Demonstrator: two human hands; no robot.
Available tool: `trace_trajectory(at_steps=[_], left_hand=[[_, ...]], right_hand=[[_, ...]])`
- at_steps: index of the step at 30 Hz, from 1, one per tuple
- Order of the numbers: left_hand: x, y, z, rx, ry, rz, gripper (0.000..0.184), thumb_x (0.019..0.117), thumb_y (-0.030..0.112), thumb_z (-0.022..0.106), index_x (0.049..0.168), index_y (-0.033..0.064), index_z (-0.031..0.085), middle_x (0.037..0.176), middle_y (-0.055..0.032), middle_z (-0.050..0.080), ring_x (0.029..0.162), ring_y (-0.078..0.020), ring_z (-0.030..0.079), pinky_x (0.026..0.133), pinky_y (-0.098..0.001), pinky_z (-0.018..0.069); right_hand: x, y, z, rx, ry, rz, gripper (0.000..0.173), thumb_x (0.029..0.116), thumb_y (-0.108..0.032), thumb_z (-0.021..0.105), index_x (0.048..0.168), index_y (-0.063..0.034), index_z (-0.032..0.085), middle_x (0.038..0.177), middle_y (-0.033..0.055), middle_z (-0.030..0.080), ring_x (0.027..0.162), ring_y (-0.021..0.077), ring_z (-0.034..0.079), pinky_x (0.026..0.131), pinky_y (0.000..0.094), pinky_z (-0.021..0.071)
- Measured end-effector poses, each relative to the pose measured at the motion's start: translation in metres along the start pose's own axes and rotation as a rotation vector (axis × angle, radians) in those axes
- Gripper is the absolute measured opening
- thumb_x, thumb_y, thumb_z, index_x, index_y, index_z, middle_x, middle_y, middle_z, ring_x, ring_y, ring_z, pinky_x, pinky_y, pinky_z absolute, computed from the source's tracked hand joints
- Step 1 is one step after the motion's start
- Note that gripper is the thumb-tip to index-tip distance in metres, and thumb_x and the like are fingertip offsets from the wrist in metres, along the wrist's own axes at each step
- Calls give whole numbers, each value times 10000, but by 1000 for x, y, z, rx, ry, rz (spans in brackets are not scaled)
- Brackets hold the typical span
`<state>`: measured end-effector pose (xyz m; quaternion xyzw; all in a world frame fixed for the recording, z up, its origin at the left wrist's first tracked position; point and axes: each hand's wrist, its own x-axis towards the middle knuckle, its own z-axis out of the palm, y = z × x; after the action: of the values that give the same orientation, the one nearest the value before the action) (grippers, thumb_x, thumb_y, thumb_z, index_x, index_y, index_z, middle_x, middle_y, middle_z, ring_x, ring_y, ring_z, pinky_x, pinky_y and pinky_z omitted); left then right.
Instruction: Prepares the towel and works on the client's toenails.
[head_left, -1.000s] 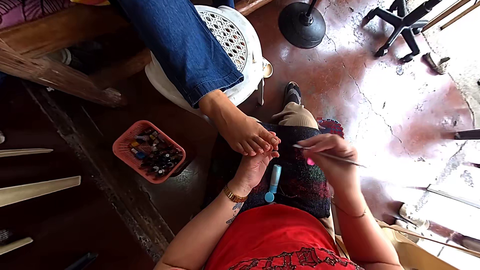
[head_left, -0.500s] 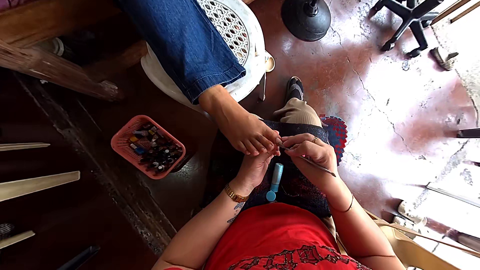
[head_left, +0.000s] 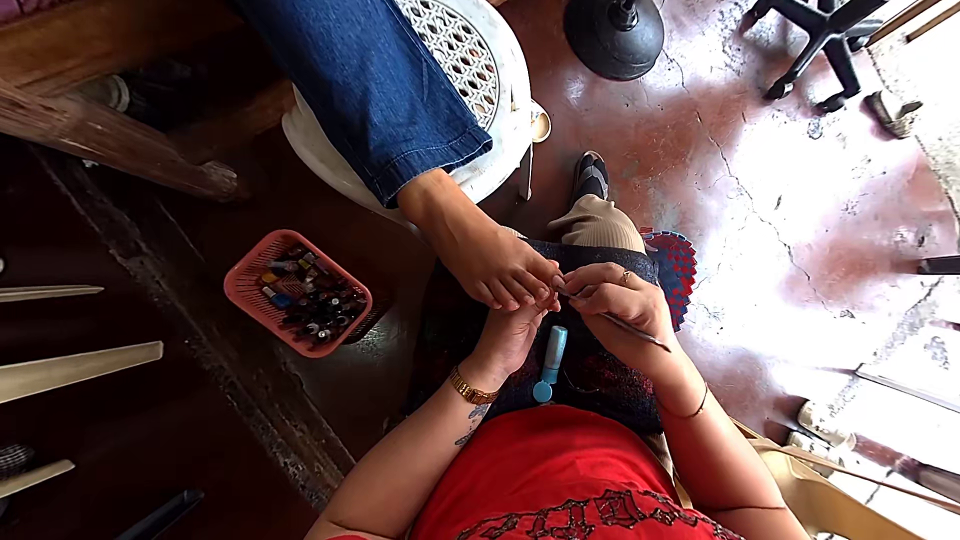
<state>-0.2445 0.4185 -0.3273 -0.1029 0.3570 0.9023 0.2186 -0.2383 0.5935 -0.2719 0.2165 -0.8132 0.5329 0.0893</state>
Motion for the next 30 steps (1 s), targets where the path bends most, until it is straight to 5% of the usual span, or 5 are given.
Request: trace_trajectory(at_steps=[30], left_hand=[[1,-1,1,-1,26,-18,238,925,-57,631,1137,38,683,1014,-66,711,890,-137,680,916,-315,564]], right_hand=[[2,2,6,-54,39,6,141,863,75,650,758,-16,677,1017,121,713,1031,182,678,881,312,577]])
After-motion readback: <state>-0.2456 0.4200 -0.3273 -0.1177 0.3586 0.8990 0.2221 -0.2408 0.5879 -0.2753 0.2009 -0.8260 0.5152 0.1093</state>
